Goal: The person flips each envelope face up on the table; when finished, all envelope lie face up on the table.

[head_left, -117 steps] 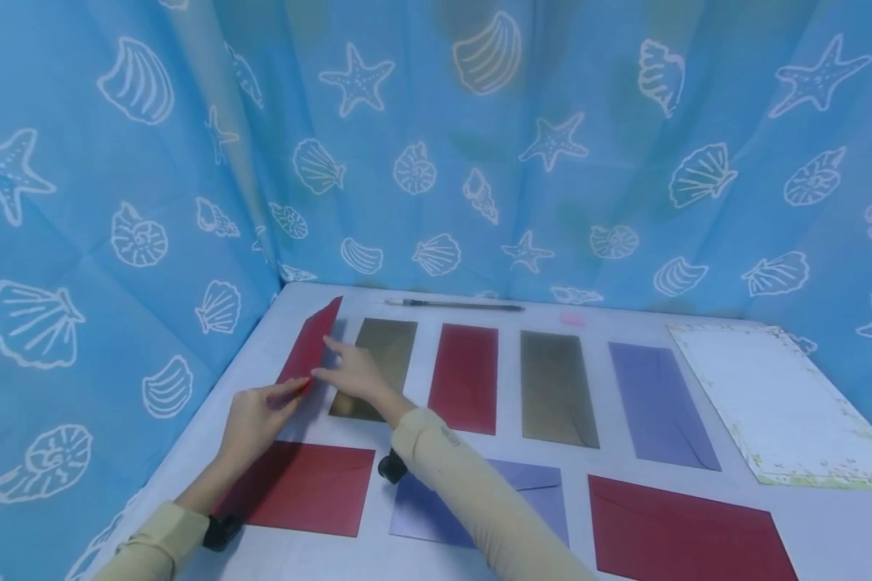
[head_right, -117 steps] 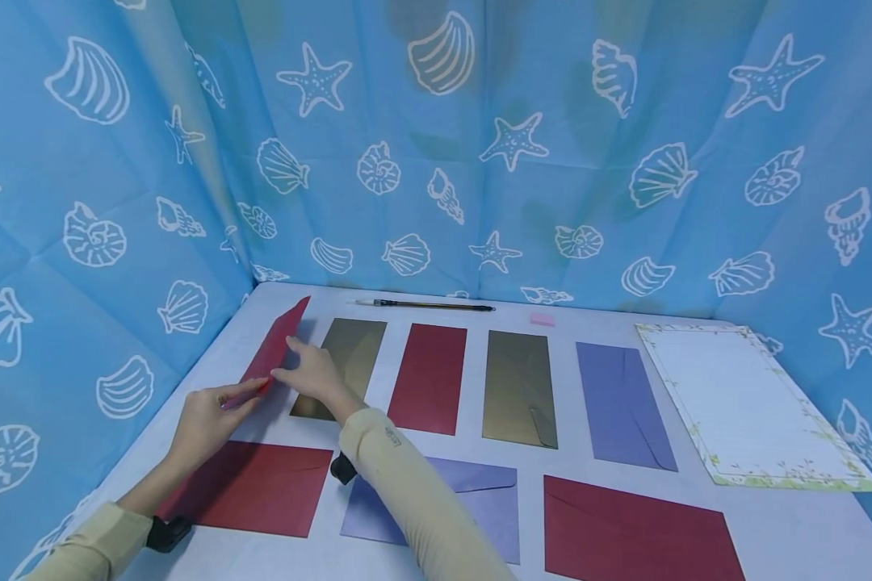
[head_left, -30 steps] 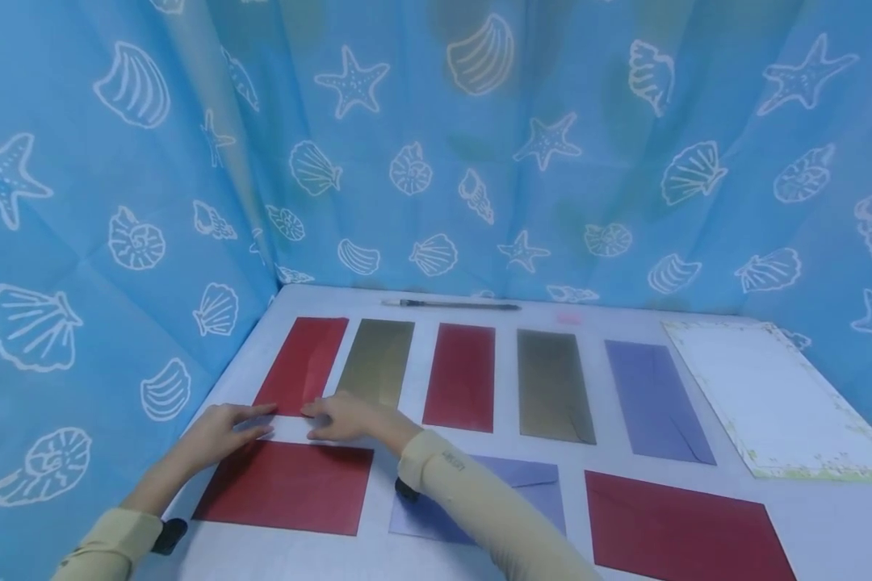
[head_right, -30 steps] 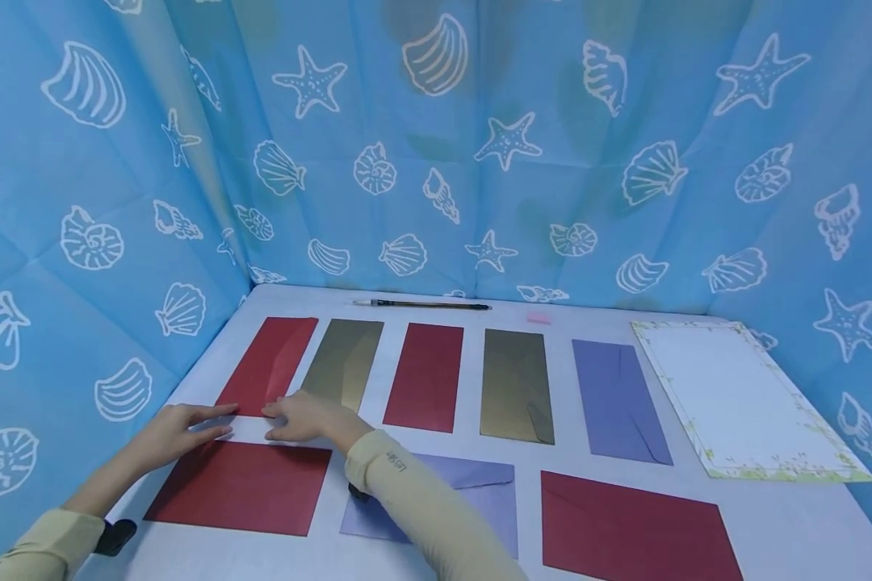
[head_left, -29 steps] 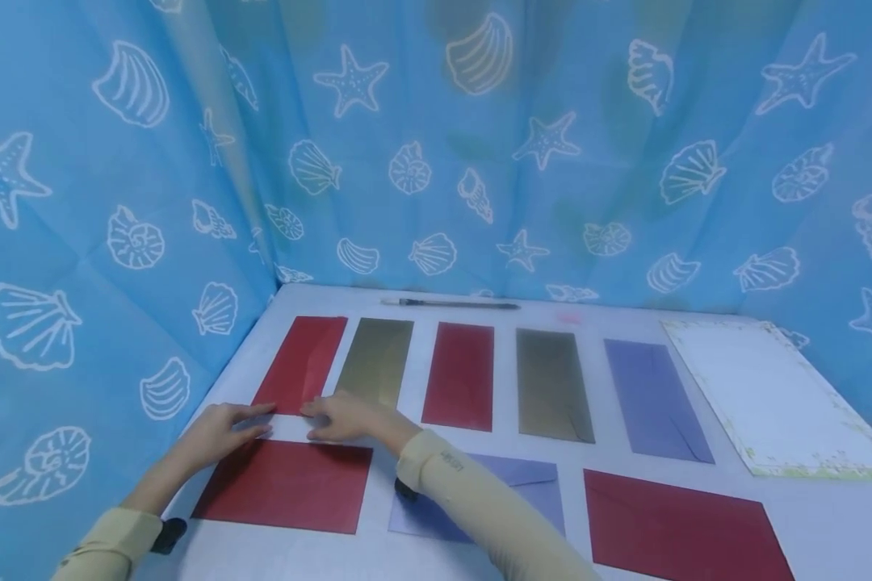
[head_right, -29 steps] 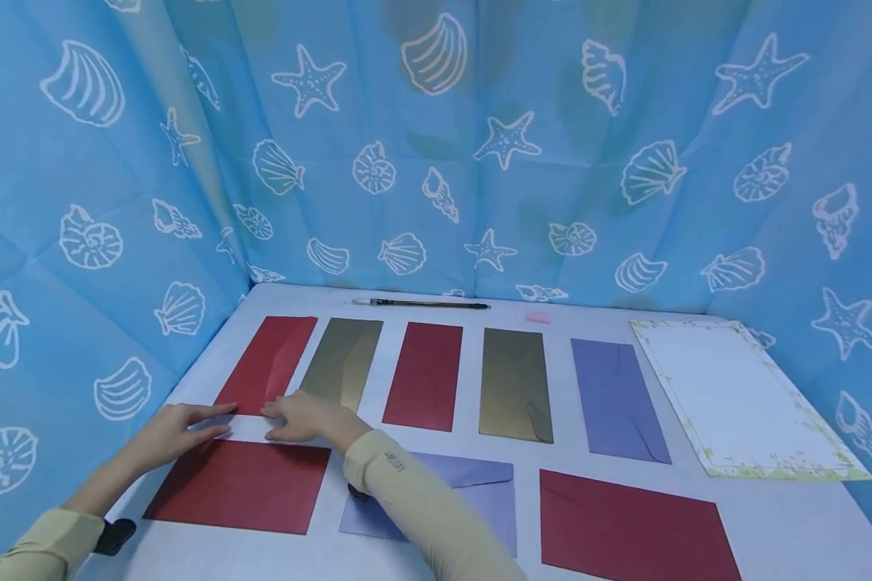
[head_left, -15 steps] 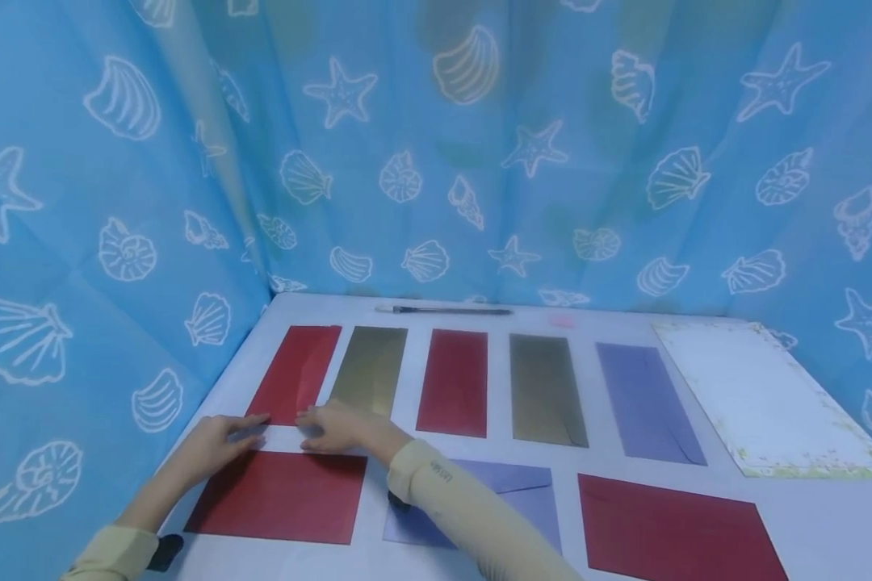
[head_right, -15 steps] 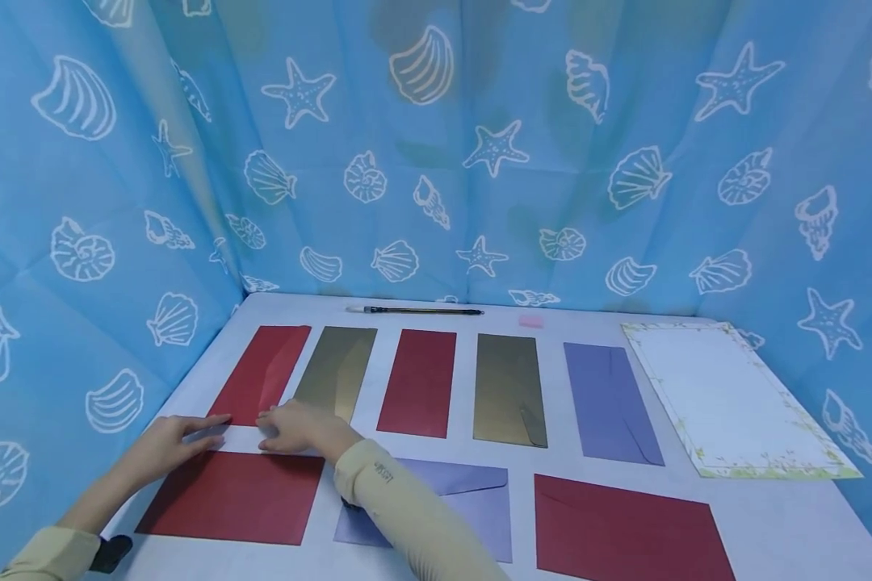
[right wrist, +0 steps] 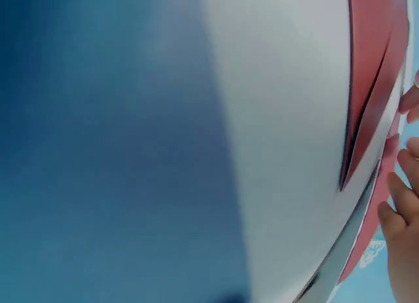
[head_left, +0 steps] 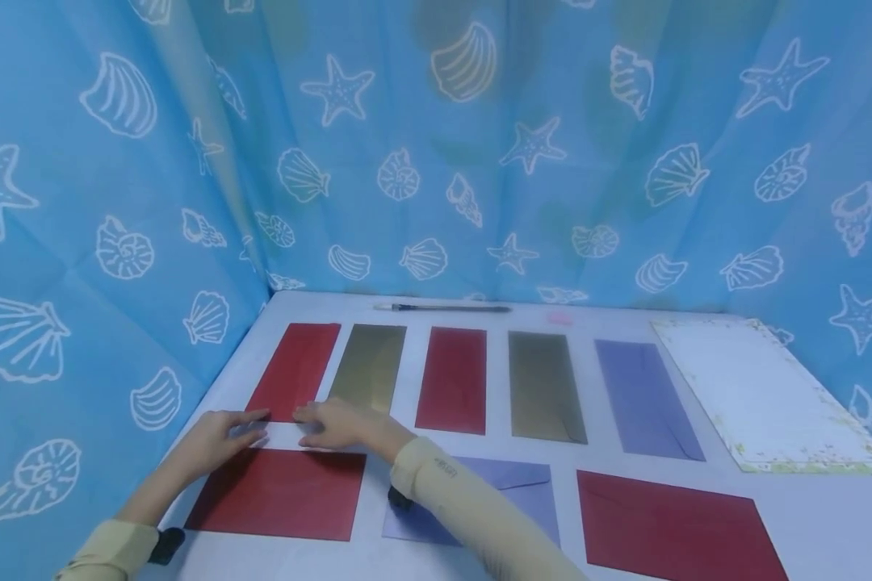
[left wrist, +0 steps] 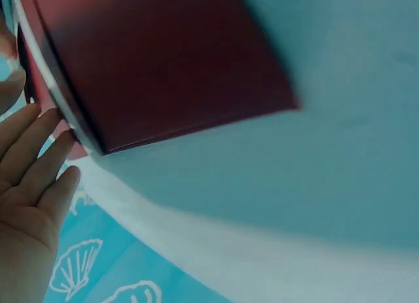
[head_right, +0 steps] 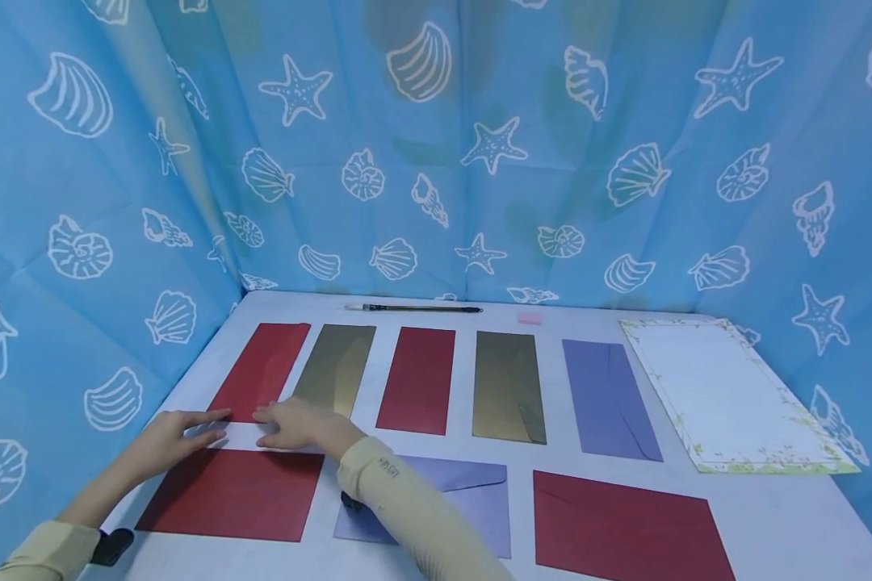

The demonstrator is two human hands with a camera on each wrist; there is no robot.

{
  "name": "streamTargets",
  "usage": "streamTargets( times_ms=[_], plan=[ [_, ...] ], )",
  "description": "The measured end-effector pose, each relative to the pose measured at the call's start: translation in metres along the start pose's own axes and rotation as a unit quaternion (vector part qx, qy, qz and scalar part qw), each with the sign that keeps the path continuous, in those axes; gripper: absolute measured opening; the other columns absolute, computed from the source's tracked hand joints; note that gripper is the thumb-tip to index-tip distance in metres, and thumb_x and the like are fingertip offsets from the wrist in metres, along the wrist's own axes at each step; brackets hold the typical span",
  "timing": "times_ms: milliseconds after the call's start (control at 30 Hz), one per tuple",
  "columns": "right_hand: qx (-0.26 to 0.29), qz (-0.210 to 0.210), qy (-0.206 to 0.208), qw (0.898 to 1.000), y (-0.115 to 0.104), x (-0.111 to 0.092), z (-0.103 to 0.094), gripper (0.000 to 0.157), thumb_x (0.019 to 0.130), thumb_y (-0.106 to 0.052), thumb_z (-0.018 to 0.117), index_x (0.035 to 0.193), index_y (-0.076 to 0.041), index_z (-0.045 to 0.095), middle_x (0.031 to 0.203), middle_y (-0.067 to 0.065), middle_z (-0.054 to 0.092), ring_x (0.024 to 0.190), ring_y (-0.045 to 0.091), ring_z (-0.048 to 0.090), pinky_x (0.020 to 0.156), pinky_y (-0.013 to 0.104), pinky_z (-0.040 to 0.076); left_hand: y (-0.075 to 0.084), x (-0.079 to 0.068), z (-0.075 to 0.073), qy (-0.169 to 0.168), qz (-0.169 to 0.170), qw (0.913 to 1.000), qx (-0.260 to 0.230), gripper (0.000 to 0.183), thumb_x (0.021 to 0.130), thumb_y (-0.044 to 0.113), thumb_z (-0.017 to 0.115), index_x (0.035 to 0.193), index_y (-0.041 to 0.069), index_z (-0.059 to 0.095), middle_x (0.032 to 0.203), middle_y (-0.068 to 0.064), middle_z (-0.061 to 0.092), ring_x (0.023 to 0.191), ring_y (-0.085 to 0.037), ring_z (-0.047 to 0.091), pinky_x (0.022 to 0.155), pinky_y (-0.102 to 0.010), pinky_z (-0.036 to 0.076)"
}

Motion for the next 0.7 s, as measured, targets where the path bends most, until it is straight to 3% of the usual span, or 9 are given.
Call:
streamTargets(
  times_ms=[133, 267, 333, 500, 567, 700],
  plan=[
    [0.077, -0.019, 0.033, 0.996, 0.01, -0.018, -0.014, 0.057, 0.096, -0.032, 0.059, 0.147, -0.013, 0.042, 0.149, 0.0, 0.042, 0.136, 0.009, 0.037, 0.102, 0.021, 0.038, 0.006, 0.003, -0.007, -0.018, 0.026, 0.9995, -0.004, 0.069, 0.081, 0.03, 0.078, 0.136, -0.004, 0.051, 0.08, -0.007, 0.066, 0.069, -0.02, 0.062, 0.06, -0.028, 0.055],
    [0.143, -0.018, 0.059, 0.988, 0.018, -0.046, -0.033, 0.056, 0.097, -0.034, 0.057, 0.146, -0.012, 0.043, 0.147, 0.001, 0.044, 0.134, 0.011, 0.04, 0.102, 0.024, 0.039, 0.012, 0.006, -0.021, -0.044, 0.046, 0.998, 0.001, 0.075, 0.08, 0.033, 0.078, 0.136, -0.007, 0.048, 0.117, -0.022, 0.062, 0.101, -0.038, 0.06, 0.069, -0.038, 0.058],
    [0.158, -0.01, 0.067, 0.985, 0.022, -0.061, -0.04, 0.056, 0.097, -0.039, 0.056, 0.146, -0.015, 0.044, 0.147, -0.002, 0.045, 0.133, 0.01, 0.042, 0.102, 0.026, 0.04, 0.014, 0.008, -0.028, -0.068, 0.04, 0.9969, -0.001, 0.075, 0.082, 0.034, 0.076, 0.137, -0.007, 0.047, 0.126, -0.026, 0.056, 0.111, -0.046, 0.053, 0.073, -0.041, 0.057],
    [0.159, -0.01, 0.069, 0.985, 0.021, -0.095, -0.048, 0.062, 0.095, -0.047, 0.055, 0.149, -0.023, 0.038, 0.151, -0.002, 0.038, 0.137, 0.015, 0.036, 0.106, 0.033, 0.038, 0.017, 0.003, -0.038, -0.116, 0.022, 0.9927, -0.027, 0.073, 0.086, 0.036, 0.071, 0.138, -0.009, 0.045, 0.132, -0.029, 0.051, 0.12, -0.05, 0.045, 0.078, -0.046, 0.056],
    [0.161, -0.011, 0.068, 0.985, 0.019, -0.106, -0.049, 0.065, 0.094, -0.048, 0.056, 0.151, -0.024, 0.034, 0.152, -0.003, 0.035, 0.138, 0.015, 0.034, 0.105, 0.035, 0.039, 0.018, -0.001, -0.038, -0.115, 0.018, 0.9925, -0.037, 0.077, 0.086, 0.038, 0.07, 0.141, -0.007, 0.042, 0.134, -0.03, 0.049, 0.121, -0.051, 0.043, 0.078, -0.046, 0.056],
    [0.17, -0.009, 0.069, 0.983, 0.015, -0.127, -0.048, 0.071, 0.092, -0.05, 0.059, 0.152, -0.025, 0.029, 0.153, -0.004, 0.032, 0.138, 0.011, 0.032, 0.104, 0.034, 0.04, 0.026, -0.011, -0.033, -0.078, 0.025, 0.9957, -0.043, 0.085, 0.083, 0.043, 0.073, 0.146, -0.001, 0.037, 0.138, -0.028, 0.046, 0.122, -0.05, 0.044, 0.077, -0.047, 0.056]
  ],
)
Point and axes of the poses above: each hand's wrist, its own x-axis towards the middle knuckle, its own z-axis out of the palm, y = z × x, the point moved 1 cm from there along x, towards the middle knuckle
